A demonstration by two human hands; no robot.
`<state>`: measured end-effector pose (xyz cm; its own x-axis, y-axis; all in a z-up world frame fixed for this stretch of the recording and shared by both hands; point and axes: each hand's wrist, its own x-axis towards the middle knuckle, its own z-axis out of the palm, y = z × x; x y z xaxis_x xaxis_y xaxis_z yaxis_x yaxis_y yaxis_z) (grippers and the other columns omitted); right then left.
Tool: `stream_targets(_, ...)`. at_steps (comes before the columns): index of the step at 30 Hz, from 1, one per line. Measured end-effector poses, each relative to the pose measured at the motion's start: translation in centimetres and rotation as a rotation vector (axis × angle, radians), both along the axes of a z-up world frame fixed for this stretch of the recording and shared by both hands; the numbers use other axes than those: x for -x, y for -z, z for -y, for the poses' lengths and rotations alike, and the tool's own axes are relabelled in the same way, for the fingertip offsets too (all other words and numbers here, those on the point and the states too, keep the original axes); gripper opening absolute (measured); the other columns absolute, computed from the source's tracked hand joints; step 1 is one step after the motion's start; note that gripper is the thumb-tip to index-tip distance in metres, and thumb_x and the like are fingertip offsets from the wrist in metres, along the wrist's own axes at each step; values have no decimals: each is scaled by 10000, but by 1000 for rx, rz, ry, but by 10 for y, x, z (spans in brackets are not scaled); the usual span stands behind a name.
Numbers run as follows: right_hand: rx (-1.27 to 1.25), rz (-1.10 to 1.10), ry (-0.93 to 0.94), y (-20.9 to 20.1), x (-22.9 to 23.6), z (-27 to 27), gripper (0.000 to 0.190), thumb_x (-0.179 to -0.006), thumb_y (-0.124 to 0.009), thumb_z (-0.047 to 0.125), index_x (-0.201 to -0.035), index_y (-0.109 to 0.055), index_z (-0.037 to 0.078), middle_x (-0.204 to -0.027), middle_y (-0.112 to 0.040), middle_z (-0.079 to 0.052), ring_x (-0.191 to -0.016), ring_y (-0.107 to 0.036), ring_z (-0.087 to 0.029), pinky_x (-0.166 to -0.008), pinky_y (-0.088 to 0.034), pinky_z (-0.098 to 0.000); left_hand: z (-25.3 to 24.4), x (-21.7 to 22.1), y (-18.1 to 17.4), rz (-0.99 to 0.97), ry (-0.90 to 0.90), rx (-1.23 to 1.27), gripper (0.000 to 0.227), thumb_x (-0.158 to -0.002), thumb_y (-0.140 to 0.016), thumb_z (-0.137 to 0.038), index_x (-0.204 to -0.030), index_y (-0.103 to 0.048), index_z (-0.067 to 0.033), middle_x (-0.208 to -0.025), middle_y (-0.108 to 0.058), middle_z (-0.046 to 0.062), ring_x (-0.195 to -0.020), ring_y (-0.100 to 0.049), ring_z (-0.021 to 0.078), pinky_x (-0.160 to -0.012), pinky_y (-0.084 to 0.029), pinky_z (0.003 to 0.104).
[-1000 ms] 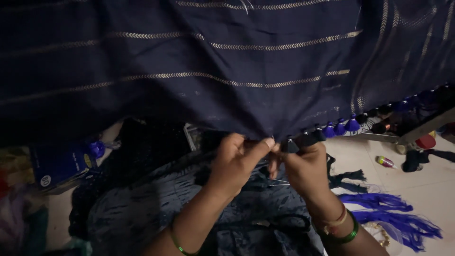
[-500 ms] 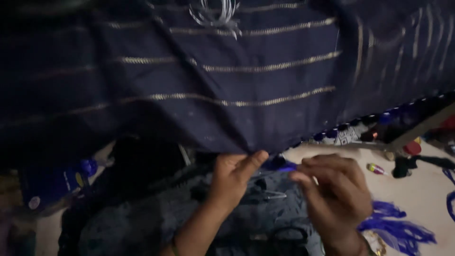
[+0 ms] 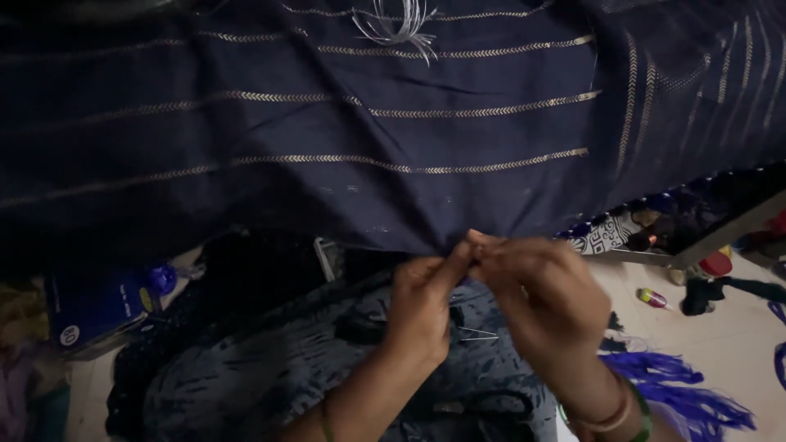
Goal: The recorder is sewing decorative tassels onto the edge of a large blue fabric.
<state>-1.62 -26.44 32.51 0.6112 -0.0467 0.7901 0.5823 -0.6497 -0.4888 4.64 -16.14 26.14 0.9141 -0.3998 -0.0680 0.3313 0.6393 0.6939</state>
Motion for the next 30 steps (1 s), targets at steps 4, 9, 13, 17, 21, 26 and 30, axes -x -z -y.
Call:
stream_targets(4, 115, 133, 74, 5, -6, -5, 190, -925, -686, -128, -1010, -540, -41, -1032, -684, -183, -1044, -750, -317, -913, -655, -369, 3, 2, 9, 35, -11, -31, 275, -971, -664, -190, -765, -755, -34, -758, -726, 14, -754, -644, 74, -761, -484, 239)
stream_targets(9, -632, -72, -183, 10, -11, 10, 177, -991, -633, -114, -1025, -476, -38, -948, -679, -195, -956, -759, -312, -766, -664, -372, -2, 8, -14, 143, -56, -35, 330, -980, -681, -172, -689, -699, -19, -709, -708, 38, -741, -647, 104, -786, -497, 256)
stream_targets(13, -926, -174, -337, 20, -22, 16, 151, -1012, -627, -80, -1031, -484, -33, -931, -685, -197, -924, -756, -301, -707, -652, -360, 1, 6, -7, 144, -52, -26, 278, -928, -648, -176, -750, -769, 0, -766, -772, 65, -809, -710, 117, -868, -523, 251)
stream_targets(17, -555, -19, -204, 29, -22, 9, 169, -1071, -599, -10, -1076, -430, -7, -1016, -646, -177, -1008, -748, -294, -756, -663, -342, 5, -1, 12, 120, -103, -109, 352, -1009, -700, -181, -765, -700, 72, -777, -703, 118, -766, -612, 159, -805, -480, 322)
stream_targets(21, -854, -260, -306, 23, -38, 34, 172, -1027, -626, 11, -1055, -459, -23, -927, -654, -183, -914, -747, -292, -727, -649, -353, -2, 0, -13, 106, -51, -96, 319, -947, -658, -208, -817, -787, 53, -810, -789, 105, -802, -705, 132, -834, -515, 267)
stream_targets(26, -716, -186, -216, 25, -28, 17, 178, -1050, -625, 63, -1068, -465, -12, -921, -653, -169, -908, -756, -282, -763, -665, -367, 5, -1, 7, 127, -100, -82, 319, -967, -679, -199, -813, -779, 62, -801, -771, 103, -785, -680, 122, -803, -503, 255)
stream_targets(30, -798, -212, -244, 23, -36, 28, 152, -1048, -625, 61, -1081, -488, 1, -885, -658, -163, -875, -758, -277, -703, -645, -363, 3, 1, -3, 141, -119, -117, 308, -979, -694, -188, -801, -779, 49, -760, -751, 81, -691, -623, 105, -676, -455, 249)
